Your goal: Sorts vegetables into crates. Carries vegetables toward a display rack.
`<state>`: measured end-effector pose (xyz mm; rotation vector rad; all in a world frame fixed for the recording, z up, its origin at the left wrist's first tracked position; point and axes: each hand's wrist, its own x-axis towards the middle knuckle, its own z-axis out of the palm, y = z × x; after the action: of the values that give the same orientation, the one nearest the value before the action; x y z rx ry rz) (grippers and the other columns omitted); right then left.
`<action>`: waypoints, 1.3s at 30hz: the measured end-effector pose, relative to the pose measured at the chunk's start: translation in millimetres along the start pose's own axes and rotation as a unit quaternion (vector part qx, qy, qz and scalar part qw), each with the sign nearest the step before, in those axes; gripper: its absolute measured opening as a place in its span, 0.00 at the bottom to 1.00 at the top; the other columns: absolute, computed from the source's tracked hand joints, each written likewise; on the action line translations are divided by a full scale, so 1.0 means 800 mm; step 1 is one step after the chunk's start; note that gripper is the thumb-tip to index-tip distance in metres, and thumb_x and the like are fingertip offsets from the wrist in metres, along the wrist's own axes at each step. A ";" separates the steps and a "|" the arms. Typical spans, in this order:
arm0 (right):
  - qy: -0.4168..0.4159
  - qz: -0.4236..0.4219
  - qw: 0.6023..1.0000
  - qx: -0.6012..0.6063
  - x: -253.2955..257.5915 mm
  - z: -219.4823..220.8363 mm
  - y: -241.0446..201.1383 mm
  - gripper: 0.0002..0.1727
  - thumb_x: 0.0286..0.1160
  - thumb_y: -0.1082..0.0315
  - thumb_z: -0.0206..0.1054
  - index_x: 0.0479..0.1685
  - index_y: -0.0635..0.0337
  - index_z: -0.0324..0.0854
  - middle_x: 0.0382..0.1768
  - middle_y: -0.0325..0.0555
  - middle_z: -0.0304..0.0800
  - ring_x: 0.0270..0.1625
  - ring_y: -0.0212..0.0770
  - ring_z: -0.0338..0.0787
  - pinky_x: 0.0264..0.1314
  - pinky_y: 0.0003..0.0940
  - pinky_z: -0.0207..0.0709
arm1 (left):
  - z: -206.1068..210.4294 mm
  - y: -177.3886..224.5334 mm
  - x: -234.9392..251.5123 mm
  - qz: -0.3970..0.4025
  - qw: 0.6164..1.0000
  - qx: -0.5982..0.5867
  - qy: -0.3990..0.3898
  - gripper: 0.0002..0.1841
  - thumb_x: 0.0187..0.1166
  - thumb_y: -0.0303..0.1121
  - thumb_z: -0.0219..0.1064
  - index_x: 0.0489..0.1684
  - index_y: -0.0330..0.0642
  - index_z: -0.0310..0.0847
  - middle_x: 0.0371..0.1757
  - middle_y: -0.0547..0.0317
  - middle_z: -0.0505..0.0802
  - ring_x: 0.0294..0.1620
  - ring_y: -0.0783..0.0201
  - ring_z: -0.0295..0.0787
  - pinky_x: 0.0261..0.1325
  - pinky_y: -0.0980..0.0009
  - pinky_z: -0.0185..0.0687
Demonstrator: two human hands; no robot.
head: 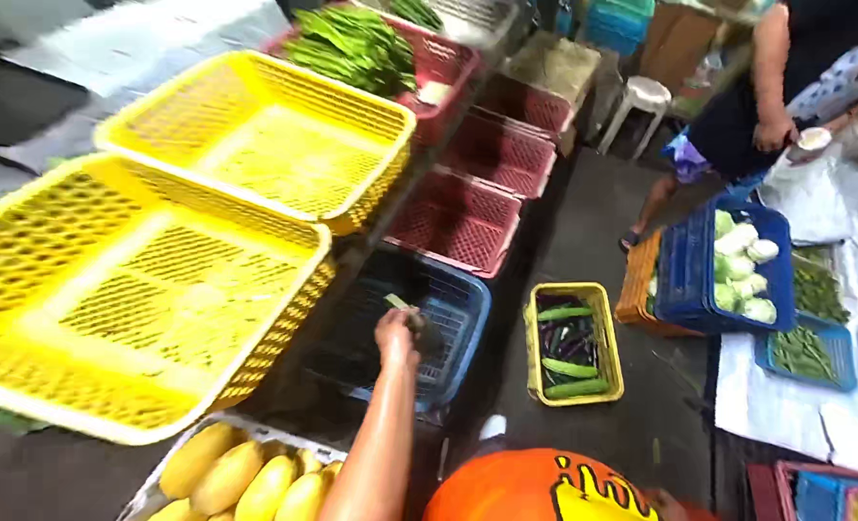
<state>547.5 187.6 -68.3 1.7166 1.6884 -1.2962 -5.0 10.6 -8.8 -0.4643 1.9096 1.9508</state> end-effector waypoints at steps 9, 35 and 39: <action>-0.099 -0.060 0.987 -0.109 0.168 -0.079 -0.056 0.26 0.88 0.60 0.62 0.78 0.66 0.73 0.69 0.65 0.84 0.74 0.58 0.84 0.81 0.55 0.72 | 0.045 -0.009 0.001 0.000 0.996 0.020 0.086 0.13 0.90 0.33 0.56 0.66 0.36 0.72 0.36 0.57 0.88 0.29 0.67 0.86 0.30 0.71 0.82; -0.113 0.041 0.992 -0.034 0.326 -0.295 -0.018 0.24 0.90 0.65 0.60 0.79 0.67 0.70 0.68 0.67 0.84 0.65 0.58 0.90 0.70 0.53 0.81 | 0.114 -0.018 0.004 0.010 0.946 0.115 0.302 0.12 0.86 0.33 0.54 0.61 0.40 0.72 0.36 0.58 0.77 0.28 0.66 0.74 0.32 0.66 0.75; -0.110 0.061 0.991 -0.047 0.344 -0.300 0.004 0.24 0.89 0.65 0.60 0.78 0.68 0.71 0.69 0.67 0.84 0.65 0.59 0.90 0.71 0.53 0.81 | 0.113 -0.010 -0.006 0.019 0.946 0.108 0.303 0.05 0.84 0.32 0.57 0.49 0.42 0.73 0.28 0.62 0.76 0.22 0.68 0.73 0.26 0.69 0.76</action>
<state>584.4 534.3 -177.3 1.5352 1.4726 -1.2772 5.0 100.6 -10.8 -1.0633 2.4783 1.7106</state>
